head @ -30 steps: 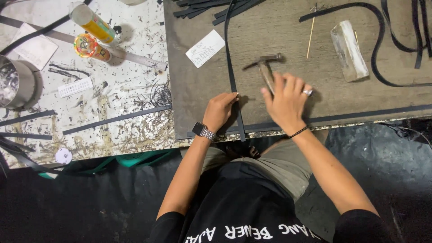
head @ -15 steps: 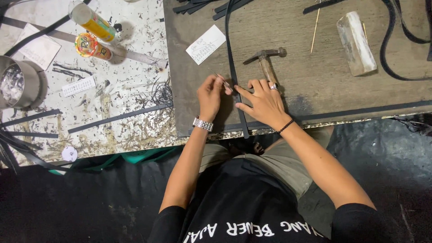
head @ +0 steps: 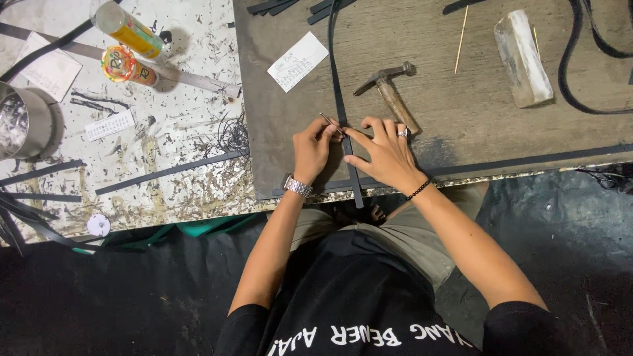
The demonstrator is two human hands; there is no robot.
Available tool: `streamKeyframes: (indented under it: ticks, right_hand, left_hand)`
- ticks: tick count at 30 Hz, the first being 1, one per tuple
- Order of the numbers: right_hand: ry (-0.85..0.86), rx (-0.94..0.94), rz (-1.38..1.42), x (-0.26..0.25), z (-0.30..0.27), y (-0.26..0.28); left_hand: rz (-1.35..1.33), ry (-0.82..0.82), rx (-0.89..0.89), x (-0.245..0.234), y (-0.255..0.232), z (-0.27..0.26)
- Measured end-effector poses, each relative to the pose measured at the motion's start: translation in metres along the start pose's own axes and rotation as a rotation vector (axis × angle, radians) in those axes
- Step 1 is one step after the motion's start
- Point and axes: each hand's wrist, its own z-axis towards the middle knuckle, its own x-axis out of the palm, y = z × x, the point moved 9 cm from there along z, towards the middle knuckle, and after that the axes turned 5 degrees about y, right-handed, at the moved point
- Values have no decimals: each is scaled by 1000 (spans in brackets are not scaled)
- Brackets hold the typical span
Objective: The person uses a hammer and nail to repeatedly drive nails into a long black leather strip placed on a workbench. They position the nail, strike it with the hammer, and continue along the strip.
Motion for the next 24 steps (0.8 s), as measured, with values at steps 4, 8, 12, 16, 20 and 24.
streamKeyframes:
  ticks: [4, 8, 12, 16, 20, 24]
  right_hand:
    - [14, 10, 22, -4, 2, 1]
    - [13, 13, 17, -6, 2, 1]
    - [-3, 7, -8, -9, 2, 3]
    - [-2, 4, 5, -7, 3, 2]
    - [-13, 15, 8, -4, 1, 1]
    - [-49, 12, 15, -12, 1, 4]
  left_hand:
    - [18, -3, 9, 1, -1, 0]
    - [22, 6, 28, 3, 0, 0]
    - [15, 16, 52, 3, -7, 0]
    - [25, 17, 53, 3, -7, -1]
    - [30, 10, 73, 3, -7, -2]
    - [99, -1, 125, 7, -8, -4]
